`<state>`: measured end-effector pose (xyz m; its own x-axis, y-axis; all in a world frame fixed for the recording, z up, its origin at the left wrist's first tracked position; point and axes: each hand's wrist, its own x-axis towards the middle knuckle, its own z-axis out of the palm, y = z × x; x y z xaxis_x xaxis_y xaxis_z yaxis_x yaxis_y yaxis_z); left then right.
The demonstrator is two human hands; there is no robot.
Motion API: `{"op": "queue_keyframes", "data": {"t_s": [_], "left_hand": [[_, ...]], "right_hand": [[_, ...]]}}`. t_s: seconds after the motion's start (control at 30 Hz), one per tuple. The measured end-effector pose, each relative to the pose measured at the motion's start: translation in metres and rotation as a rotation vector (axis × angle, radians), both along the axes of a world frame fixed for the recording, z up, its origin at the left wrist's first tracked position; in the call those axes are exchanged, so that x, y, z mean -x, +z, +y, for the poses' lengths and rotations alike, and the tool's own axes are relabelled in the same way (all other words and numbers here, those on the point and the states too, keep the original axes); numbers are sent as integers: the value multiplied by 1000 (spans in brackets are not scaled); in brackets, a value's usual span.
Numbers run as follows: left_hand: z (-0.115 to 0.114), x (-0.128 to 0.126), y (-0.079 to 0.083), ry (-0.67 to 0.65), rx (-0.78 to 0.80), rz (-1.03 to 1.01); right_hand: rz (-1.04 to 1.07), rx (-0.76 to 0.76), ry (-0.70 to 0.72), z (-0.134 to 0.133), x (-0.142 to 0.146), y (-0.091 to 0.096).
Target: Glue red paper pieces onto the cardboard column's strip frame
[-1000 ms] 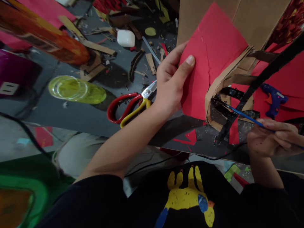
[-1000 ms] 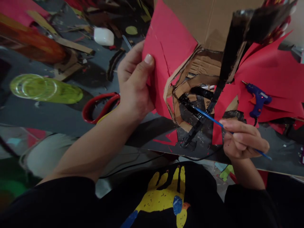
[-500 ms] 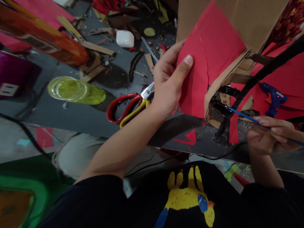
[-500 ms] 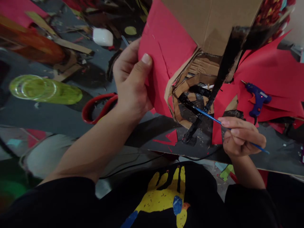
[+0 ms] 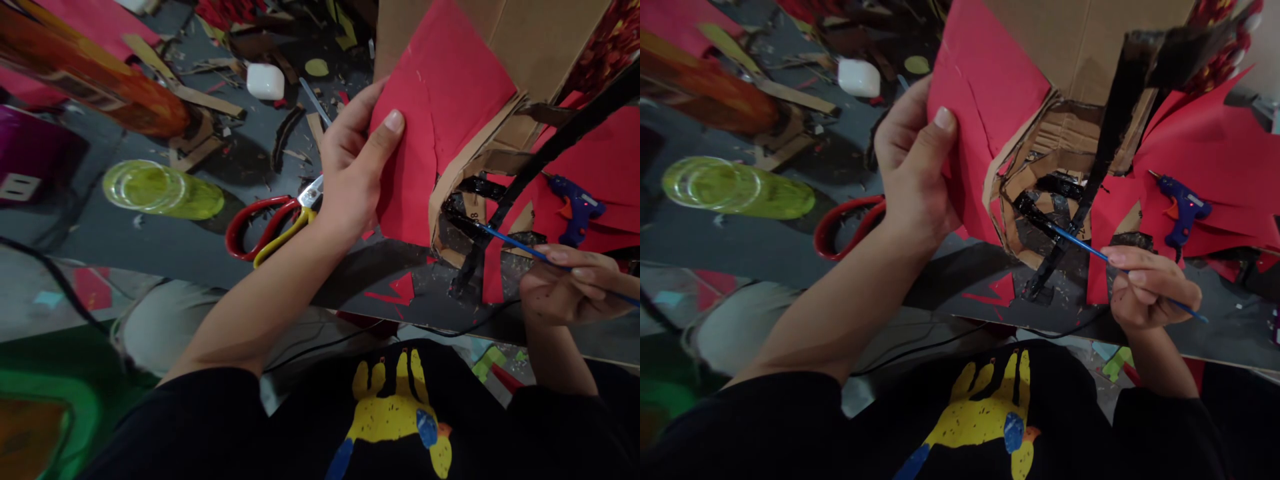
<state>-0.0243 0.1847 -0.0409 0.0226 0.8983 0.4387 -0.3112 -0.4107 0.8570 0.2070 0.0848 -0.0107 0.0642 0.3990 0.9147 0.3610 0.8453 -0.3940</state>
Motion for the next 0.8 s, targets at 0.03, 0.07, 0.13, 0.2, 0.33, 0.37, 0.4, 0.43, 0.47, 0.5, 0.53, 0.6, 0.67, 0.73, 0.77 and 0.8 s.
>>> {"op": "queue_keyframes", "data": {"t_s": [0.03, 0.07, 0.13, 0.2, 0.33, 0.37, 0.4, 0.43, 0.47, 0.5, 0.53, 0.6, 0.67, 0.73, 0.77, 0.8], "left_hand": [[0, 0, 1, 5, 21, -10], [-1, -1, 1, 1, 34, -21], [-3, -2, 4, -17, 42, -42], [-6, -2, 7, -30, 45, -57], [-8, -2, 10, -11, 30, -37], [-7, -1, 10, -7, 24, -21], [-7, -1, 9, -6, 20, -5], [-6, -1, 8, -9, 17, 1], [-5, -1, 7, -11, 13, -4], [-4, -1, 6, -8, 16, -20], [-4, -1, 6, -4, 25, -40], [-5, -2, 6, 7, 41, -79], [-6, -3, 9, 14, 61, -95], [-9, -4, 12, 9, 66, -108], [-10, -4, 13, 8, 70, -116], [-11, -4, 14, 6, 74, -123]], "right_hand": [[1, 2, -1, 0, 0, 0], [3, 5, -3, 0, 0, -1], [5, -9, -5, 1, 0, -1], [10, -21, -16, 2, 1, -1], [9, -36, -28, 2, 1, -1], [4, -25, -28, 2, 1, 0], [-1, -15, -26, 2, 0, 0], [-2, -7, -27, 2, 0, 0], [-3, -1, -25, 2, 0, 0], [-3, -3, -22, 2, -1, 1], [-3, -2, -23, 1, -1, 1], [-18, 9, -24, 2, -1, 1], [-23, 25, -26, 2, -1, 1], [-10, 16, -26, 1, -2, 1], [-7, 18, -23, 1, -3, 1], [-8, 29, -20, 0, -4, 1]]}}
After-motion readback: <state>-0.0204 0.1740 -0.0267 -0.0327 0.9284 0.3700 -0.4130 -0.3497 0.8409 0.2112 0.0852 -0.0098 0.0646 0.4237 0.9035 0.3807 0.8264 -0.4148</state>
